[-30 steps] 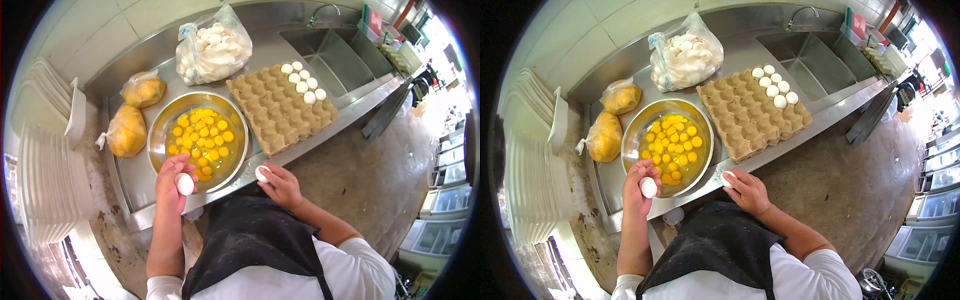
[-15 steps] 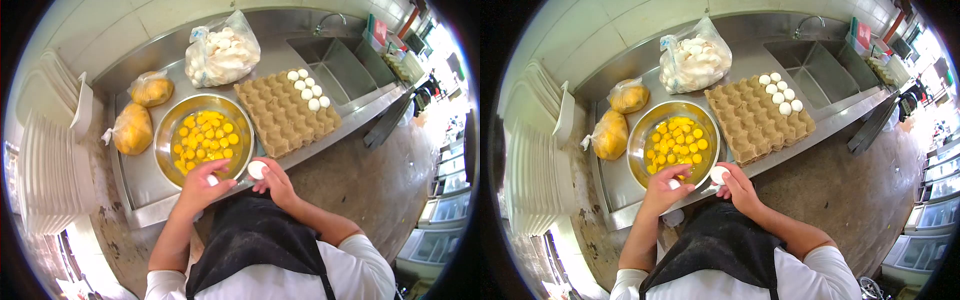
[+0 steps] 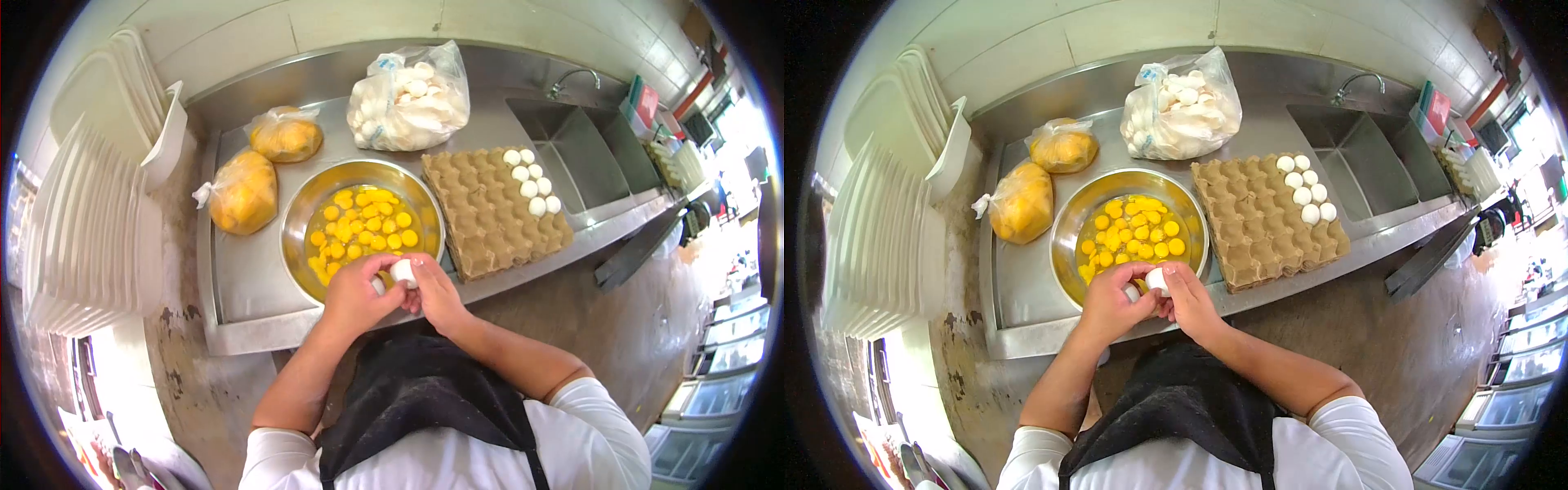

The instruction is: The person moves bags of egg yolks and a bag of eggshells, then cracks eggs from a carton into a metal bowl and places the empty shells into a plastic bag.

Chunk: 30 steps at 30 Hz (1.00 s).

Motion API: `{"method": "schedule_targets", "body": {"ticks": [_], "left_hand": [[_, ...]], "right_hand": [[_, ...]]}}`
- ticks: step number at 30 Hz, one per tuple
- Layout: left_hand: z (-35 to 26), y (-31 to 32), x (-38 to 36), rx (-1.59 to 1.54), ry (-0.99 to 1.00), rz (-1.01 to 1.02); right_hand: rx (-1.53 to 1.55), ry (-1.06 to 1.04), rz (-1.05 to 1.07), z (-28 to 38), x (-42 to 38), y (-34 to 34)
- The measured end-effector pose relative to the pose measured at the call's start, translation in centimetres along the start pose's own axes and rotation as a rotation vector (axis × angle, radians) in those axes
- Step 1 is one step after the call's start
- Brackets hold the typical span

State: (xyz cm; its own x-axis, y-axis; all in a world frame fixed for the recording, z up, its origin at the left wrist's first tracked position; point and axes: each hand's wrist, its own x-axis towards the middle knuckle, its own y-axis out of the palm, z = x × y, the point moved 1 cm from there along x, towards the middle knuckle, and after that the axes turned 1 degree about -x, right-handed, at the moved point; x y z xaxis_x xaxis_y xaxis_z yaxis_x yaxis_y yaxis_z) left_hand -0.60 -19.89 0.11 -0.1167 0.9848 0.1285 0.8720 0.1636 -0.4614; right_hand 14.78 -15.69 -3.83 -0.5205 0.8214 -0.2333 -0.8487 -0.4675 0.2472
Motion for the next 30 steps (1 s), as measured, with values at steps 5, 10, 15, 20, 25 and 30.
{"method": "schedule_targets", "body": {"ticks": [5, 10, 15, 20, 25, 30], "left_hand": [[0.6, -0.3, 0.4, 0.059, -0.008, -0.057], [2.5, -0.3, 0.8, -0.122, -0.058, -0.11], [3.2, -0.9, 1.6, -0.188, -0.111, -0.12], [3.8, -1.2, 2.3, -0.259, -0.141, -0.126], [4.6, -1.5, 2.7, -0.299, -0.162, -0.131], [4.1, -2.9, 2.9, -0.281, -0.133, -0.08]], "right_hand": [[-0.071, 0.088, 0.011, 0.3, 1.6, 0.2], [-0.161, 0.14, 0.102, 1.1, 3.2, 0.3], [-0.206, 0.17, 0.154, 2.2, 4.6, 0.7], [-0.251, 0.152, 0.193, 3.0, 5.6, 0.9], [-0.271, 0.209, 0.222, 4.0, 6.2, 0.9], [-0.429, 0.145, 0.265, 4.8, 6.8, 0.6]]}}
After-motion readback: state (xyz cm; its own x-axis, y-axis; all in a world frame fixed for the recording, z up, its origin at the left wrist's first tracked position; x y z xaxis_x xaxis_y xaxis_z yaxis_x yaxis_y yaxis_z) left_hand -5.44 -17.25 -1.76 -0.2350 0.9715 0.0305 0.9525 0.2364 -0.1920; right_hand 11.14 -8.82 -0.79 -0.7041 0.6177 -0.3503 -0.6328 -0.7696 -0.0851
